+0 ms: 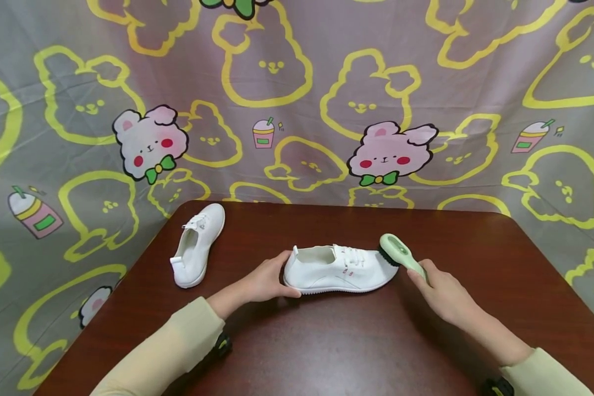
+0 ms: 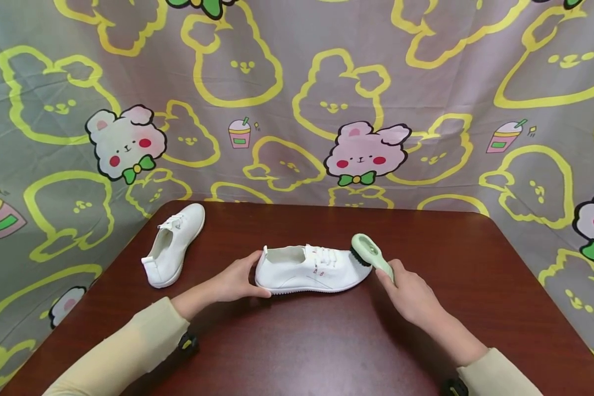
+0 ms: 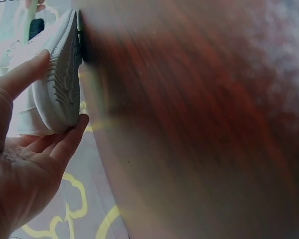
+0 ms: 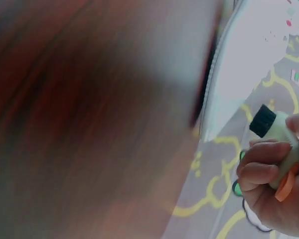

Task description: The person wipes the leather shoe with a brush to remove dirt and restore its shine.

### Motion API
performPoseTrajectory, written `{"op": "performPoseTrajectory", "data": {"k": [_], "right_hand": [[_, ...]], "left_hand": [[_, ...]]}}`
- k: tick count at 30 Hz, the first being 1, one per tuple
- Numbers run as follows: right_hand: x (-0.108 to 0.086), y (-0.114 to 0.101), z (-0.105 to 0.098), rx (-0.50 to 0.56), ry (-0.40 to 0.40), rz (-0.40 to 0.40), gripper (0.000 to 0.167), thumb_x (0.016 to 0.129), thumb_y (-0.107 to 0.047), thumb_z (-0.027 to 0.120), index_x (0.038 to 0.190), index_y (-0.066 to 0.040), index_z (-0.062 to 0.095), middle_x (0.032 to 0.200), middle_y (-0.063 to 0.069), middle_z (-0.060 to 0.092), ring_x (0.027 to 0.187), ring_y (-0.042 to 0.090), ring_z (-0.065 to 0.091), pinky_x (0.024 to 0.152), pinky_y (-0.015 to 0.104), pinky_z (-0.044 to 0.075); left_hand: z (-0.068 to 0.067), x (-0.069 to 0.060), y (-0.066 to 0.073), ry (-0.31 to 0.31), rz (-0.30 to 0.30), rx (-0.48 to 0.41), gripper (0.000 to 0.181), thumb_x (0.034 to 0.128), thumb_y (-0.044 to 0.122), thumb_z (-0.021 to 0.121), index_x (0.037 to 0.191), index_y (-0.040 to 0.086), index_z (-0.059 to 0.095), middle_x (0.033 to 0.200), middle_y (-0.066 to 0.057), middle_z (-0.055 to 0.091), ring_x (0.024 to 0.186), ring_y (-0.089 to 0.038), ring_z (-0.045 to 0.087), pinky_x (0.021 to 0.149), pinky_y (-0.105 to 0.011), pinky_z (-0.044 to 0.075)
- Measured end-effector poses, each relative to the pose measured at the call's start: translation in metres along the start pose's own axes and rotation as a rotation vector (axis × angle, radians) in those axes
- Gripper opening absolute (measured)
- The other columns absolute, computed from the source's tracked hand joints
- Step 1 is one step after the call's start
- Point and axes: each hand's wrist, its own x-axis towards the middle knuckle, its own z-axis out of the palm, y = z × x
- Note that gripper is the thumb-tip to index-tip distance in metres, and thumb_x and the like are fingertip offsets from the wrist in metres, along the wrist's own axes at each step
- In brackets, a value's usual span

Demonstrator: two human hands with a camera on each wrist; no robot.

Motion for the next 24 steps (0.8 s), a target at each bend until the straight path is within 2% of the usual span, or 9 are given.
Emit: {"op": "performPoseTrajectory", "data": {"k": [4, 7, 12, 18, 21, 24], "right_hand": [[0.004, -0.012, 0.008, 0.027, 0.016, -0.049, 0.038, 0.102, -0.036, 0.049, 0.114, 0.000, 0.049, 0.066, 0.001, 0.041, 0.058, 0.016, 0.042, 0.054, 0.033, 0.035], [0.007, -0.013, 0.013, 0.035, -0.002, -0.050, 0.037, 0.101, -0.034, 0.052, 0.113, 0.001, 0.049, 0.066, 0.001, 0.041, 0.057, 0.016, 0.041, 0.053, 0.032, 0.035], [0.007, 0.001, 0.013, -0.006, -0.030, 0.026, 0.045, 0.102, -0.040, 0.048, 0.112, 0.004, 0.047, 0.066, 0.002, 0.040, 0.056, 0.017, 0.041, 0.050, 0.033, 0.035], [0.003, 0.022, -0.003, -0.088, -0.051, 0.110, 0.055, 0.103, -0.046, 0.040, 0.110, 0.008, 0.045, 0.067, 0.004, 0.041, 0.055, 0.019, 0.042, 0.048, 0.033, 0.033], [0.004, 0.019, -0.008, -0.066, -0.032, 0.088, 0.054, 0.103, -0.046, 0.041, 0.113, 0.007, 0.046, 0.069, 0.004, 0.043, 0.058, 0.020, 0.043, 0.050, 0.034, 0.034], [0.006, 0.006, -0.007, -0.015, -0.018, 0.035, 0.051, 0.102, -0.045, 0.044, 0.117, 0.004, 0.047, 0.069, 0.004, 0.043, 0.061, 0.019, 0.043, 0.053, 0.034, 0.035]], "left_hand": [[0.000, 0.000, 0.000, 0.007, 0.026, 0.010, 0.080, 0.0705, 0.024, 0.088, 0.135, 0.005, 0.044, 0.118, -0.009, 0.062, 0.099, -0.018, 0.059, 0.087, -0.036, 0.046], [0.000, -0.001, 0.000, 0.008, 0.050, 0.027, 0.080, 0.0705, 0.023, 0.088, 0.135, 0.007, 0.044, 0.118, -0.008, 0.062, 0.099, -0.018, 0.059, 0.087, -0.036, 0.046], [0.002, -0.001, -0.001, 0.021, 0.078, 0.054, 0.080, 0.0700, 0.022, 0.088, 0.135, 0.008, 0.044, 0.118, -0.007, 0.062, 0.100, -0.018, 0.060, 0.088, -0.036, 0.046], [0.003, -0.001, -0.001, 0.020, 0.084, 0.067, 0.079, 0.0699, 0.022, 0.088, 0.134, 0.009, 0.044, 0.116, -0.005, 0.062, 0.098, -0.017, 0.059, 0.086, -0.035, 0.046], [0.003, -0.001, -0.002, 0.022, 0.086, 0.070, 0.078, 0.0702, 0.020, 0.088, 0.134, 0.008, 0.044, 0.114, -0.005, 0.062, 0.097, -0.017, 0.059, 0.086, -0.035, 0.047], [0.004, -0.001, -0.003, 0.026, 0.096, 0.073, 0.078, 0.0708, 0.019, 0.088, 0.134, 0.008, 0.044, 0.115, -0.005, 0.062, 0.098, -0.017, 0.059, 0.086, -0.036, 0.047]]}}
